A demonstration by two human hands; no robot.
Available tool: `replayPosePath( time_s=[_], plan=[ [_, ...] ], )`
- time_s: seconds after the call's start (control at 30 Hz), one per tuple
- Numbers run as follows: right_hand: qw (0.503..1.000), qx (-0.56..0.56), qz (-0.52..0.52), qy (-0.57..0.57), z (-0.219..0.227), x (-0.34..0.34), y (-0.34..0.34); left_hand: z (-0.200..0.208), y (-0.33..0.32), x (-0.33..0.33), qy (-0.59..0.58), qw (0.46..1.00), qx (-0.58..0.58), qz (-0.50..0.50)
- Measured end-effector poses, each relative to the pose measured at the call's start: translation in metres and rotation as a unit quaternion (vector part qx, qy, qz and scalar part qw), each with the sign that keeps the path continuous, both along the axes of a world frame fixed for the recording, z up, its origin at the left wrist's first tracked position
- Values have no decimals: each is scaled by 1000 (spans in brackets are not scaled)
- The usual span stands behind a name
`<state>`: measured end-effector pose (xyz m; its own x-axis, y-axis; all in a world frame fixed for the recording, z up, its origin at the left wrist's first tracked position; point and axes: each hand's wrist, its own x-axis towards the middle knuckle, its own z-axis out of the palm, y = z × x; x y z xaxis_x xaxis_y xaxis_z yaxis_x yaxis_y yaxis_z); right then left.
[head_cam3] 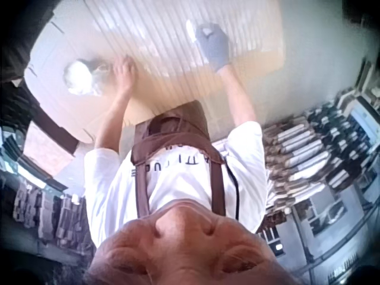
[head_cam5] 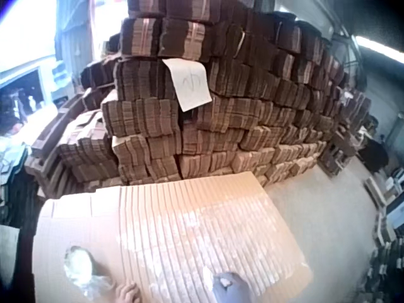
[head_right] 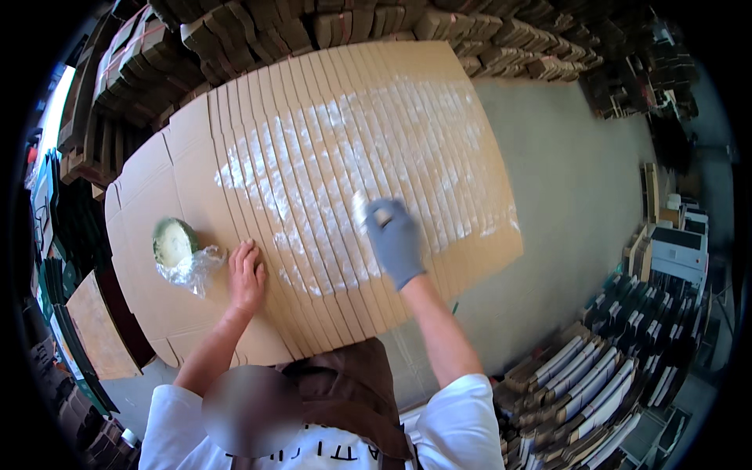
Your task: The person applies a white paste onto a large cardboard sheet using a small tool. They repeatedly scoop the paste from a container and spread it in linear strokes across the cardboard surface.
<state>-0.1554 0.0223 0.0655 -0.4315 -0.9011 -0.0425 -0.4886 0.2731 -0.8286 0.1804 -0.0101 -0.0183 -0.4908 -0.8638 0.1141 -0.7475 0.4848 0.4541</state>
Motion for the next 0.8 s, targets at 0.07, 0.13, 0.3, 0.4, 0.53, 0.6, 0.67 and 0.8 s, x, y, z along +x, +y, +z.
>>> replayPosePath(
  time_s=[0.07,0.13,0.3,0.4,0.53,0.6,0.67,0.8],
  plan=[
    [997,-20,74,3,3,19,-6,1,-6,-7,5,1000,-13,-13],
    [994,13,65,91,-12,-12,-24,3,-6,-5,6,1000,-10,-16],
    [981,-34,86,170,1,-23,-93,7,-4,-7,-6,1000,6,-4],
    [967,-49,231,93,-5,46,-116,5,-2,-4,-11,1000,1,-3],
    [994,-43,80,59,-37,-30,-178,10,-5,-6,-9,1000,-8,-1],
    [999,-38,-19,23,-44,-97,-188,9,-4,-8,2,1000,-11,-6],
    [986,-54,-70,-142,-41,-110,-193,9,-7,-8,8,1000,-5,-8],
    [908,-64,-71,-408,-28,-62,-185,9,-5,-4,-2,1000,-5,-2]
  ],
)
